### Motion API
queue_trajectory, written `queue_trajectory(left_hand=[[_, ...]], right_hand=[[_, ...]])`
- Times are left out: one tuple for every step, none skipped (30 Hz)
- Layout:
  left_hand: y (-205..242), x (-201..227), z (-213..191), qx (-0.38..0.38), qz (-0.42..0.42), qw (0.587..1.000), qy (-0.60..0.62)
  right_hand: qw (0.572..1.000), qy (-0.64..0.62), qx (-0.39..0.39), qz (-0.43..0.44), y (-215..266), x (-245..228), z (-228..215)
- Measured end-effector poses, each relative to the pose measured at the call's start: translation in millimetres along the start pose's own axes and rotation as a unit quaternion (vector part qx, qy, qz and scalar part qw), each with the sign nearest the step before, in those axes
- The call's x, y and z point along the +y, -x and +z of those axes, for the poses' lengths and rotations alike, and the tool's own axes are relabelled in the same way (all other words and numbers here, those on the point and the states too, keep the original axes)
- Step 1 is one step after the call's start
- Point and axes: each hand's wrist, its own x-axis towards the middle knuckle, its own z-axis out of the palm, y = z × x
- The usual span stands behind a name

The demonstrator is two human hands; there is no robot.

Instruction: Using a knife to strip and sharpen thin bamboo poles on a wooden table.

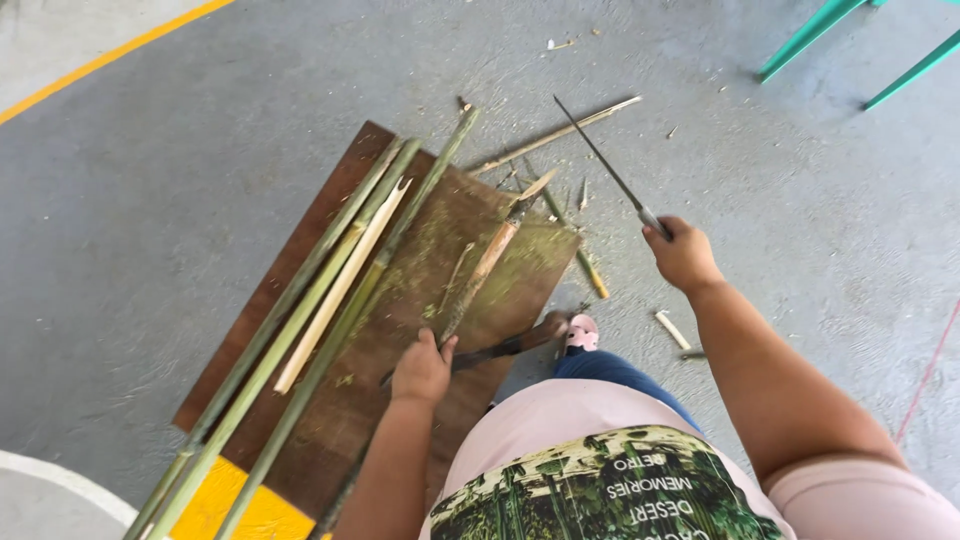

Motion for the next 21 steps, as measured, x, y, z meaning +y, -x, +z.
queue_trajectory(left_hand=[[-16, 12, 4, 0.015, 0.007, 1.0, -0.013], [-28, 19, 7, 0.014, 0.003, 1.0, -0.01], [-39, 27, 10, 0.017, 0.001, 1.0, -0.025], [-52, 33, 13, 0.022, -0.003, 0.999, -0.041], [-62, 36, 11, 0.023, -0.008, 0.999, -0.038], [-69, 37, 11, 0.024, -0.021, 0.998, -0.053], [-75, 37, 12, 0.025, -0.033, 0.997, -0.067], [-76, 34, 16, 0.02, -0.04, 0.997, -0.066], [-77, 31, 20, 0.016, -0.05, 0.995, -0.08], [-79, 25, 20, 0.014, -0.06, 0.994, -0.094], [-78, 22, 28, 0.012, -0.066, 0.993, -0.094], [-77, 18, 35, 0.001, -0.065, 0.991, -0.116], [-76, 13, 41, -0.011, -0.064, 0.988, -0.139], [-78, 14, 43, -0.012, -0.069, 0.988, -0.138], [-80, 15, 45, -0.011, -0.059, 0.986, -0.156], [-79, 13, 48, -0.014, -0.047, 0.983, -0.175], [-81, 16, 45, -0.018, -0.052, 0.983, -0.175], [-81, 19, 43, -0.021, -0.045, 0.982, -0.182], [-81, 21, 40, -0.024, -0.039, 0.981, -0.189], [-75, 26, 36, -0.032, -0.042, 0.98, -0.19], [-68, 30, 31, -0.022, -0.023, 0.975, -0.218]], right_hand=[[1.0, -0.011, -0.007, 0.023, -2, 9, -11], [1.0, -0.007, -0.011, 0.022, -3, 16, -19], [0.999, -0.001, -0.026, 0.033, -4, 24, -27], [0.998, 0.004, -0.041, 0.042, -7, 31, -33], [0.998, 0.007, -0.045, 0.039, -12, 35, -36], [0.998, 0.022, -0.056, 0.002, -15, 41, -38], [0.996, 0.038, -0.068, -0.035, -16, 47, -39], [0.996, 0.041, -0.075, -0.034, -20, 45, -37], [0.991, 0.06, -0.097, -0.076, -22, 42, -35], [0.983, 0.077, -0.117, -0.119, -25, 36, -30], [0.982, 0.077, -0.122, -0.121, -31, 38, -23], [0.973, 0.088, -0.142, -0.158, -37, 39, -15], [0.962, 0.099, -0.162, -0.195, -43, 40, -7], [0.961, 0.099, -0.166, -0.197, -48, 37, -2], [0.954, 0.106, -0.179, -0.215, -53, 34, 3], [0.947, 0.113, -0.193, -0.229, -54, 33, 10], [0.946, 0.113, -0.199, -0.229, -58, 33, 14], [0.942, 0.136, -0.213, -0.219, -59, 34, 18], [0.938, 0.158, -0.227, -0.21, -61, 35, 22], [0.937, 0.158, -0.234, -0.206, -58, 39, 24], [0.934, 0.174, -0.243, -0.198, -54, 43, 25]])
